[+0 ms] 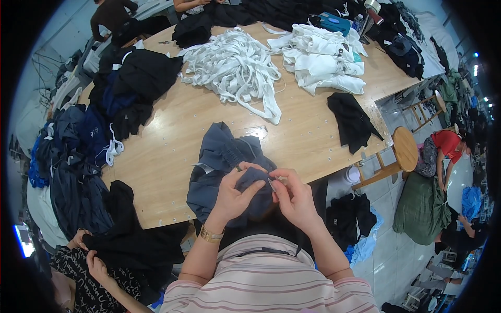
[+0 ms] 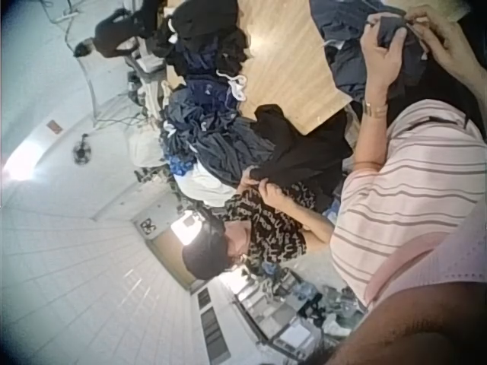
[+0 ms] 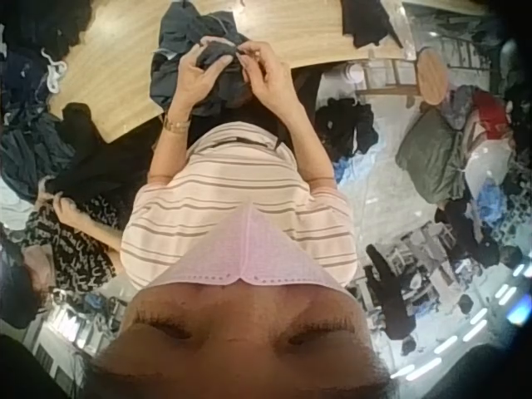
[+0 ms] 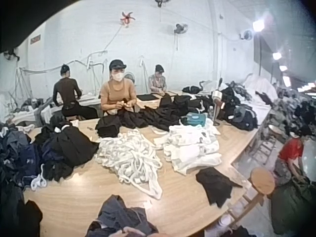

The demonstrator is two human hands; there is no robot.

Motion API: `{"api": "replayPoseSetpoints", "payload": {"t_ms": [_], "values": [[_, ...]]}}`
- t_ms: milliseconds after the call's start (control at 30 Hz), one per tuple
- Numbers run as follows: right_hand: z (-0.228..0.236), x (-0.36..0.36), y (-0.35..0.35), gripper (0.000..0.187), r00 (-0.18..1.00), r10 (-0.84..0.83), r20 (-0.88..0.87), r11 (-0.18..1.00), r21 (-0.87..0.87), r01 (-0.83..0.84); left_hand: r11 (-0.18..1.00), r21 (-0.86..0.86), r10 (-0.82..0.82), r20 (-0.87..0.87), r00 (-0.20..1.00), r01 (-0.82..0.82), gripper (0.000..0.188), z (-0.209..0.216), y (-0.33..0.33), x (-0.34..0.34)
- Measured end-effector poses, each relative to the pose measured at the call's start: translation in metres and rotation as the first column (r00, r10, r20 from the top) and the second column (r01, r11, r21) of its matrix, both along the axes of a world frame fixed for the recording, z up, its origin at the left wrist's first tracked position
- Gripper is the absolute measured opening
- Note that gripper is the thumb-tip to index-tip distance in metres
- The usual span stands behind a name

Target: Trimming loose threads from a grey garment using a pair of snips.

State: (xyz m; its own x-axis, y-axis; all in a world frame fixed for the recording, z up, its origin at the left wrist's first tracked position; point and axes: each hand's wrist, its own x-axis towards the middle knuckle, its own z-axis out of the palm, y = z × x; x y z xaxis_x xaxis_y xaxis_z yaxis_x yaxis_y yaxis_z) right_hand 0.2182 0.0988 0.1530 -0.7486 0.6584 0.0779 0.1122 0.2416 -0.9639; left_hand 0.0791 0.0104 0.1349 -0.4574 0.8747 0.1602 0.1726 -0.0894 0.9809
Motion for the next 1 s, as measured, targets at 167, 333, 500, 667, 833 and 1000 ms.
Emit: {"api": "replayPoseSetpoints", "payload": {"t_ms": [167,333,500,667,833,1000], "values": [[-0.007,-0.001,-0.003,0.016,0.997,-0.048,-0.062,0.983,0.176,0.058,1.000,-0.021,-0.020,0.050,0.999,0.021,0.013,0.000,0.000,0.000],[-0.011,-0.004,-0.002,0.017,0.990,-0.078,-0.114,0.873,0.471,0.123,0.999,-0.020,-0.026,0.090,0.996,0.028,0.014,0.000,0.000,0.001],[-0.009,-0.004,-0.002,0.017,0.990,-0.081,-0.114,0.867,0.483,0.127,0.999,-0.018,-0.033,0.146,0.989,0.036,0.014,-0.002,0.000,0.001],[-0.006,-0.002,-0.004,0.017,0.995,-0.071,-0.076,0.944,0.318,0.091,1.000,0.003,-0.026,0.136,0.990,0.026,0.013,-0.004,0.000,0.001],[-0.005,0.000,-0.003,0.018,0.997,-0.048,-0.061,0.979,0.196,0.059,1.000,-0.007,-0.022,0.151,0.988,0.024,0.013,-0.002,0.000,0.002],[-0.005,0.000,-0.003,0.018,0.997,-0.049,-0.054,0.988,0.141,0.056,1.000,0.003,-0.029,0.156,0.987,0.029,0.012,-0.002,0.001,0.002]]}}
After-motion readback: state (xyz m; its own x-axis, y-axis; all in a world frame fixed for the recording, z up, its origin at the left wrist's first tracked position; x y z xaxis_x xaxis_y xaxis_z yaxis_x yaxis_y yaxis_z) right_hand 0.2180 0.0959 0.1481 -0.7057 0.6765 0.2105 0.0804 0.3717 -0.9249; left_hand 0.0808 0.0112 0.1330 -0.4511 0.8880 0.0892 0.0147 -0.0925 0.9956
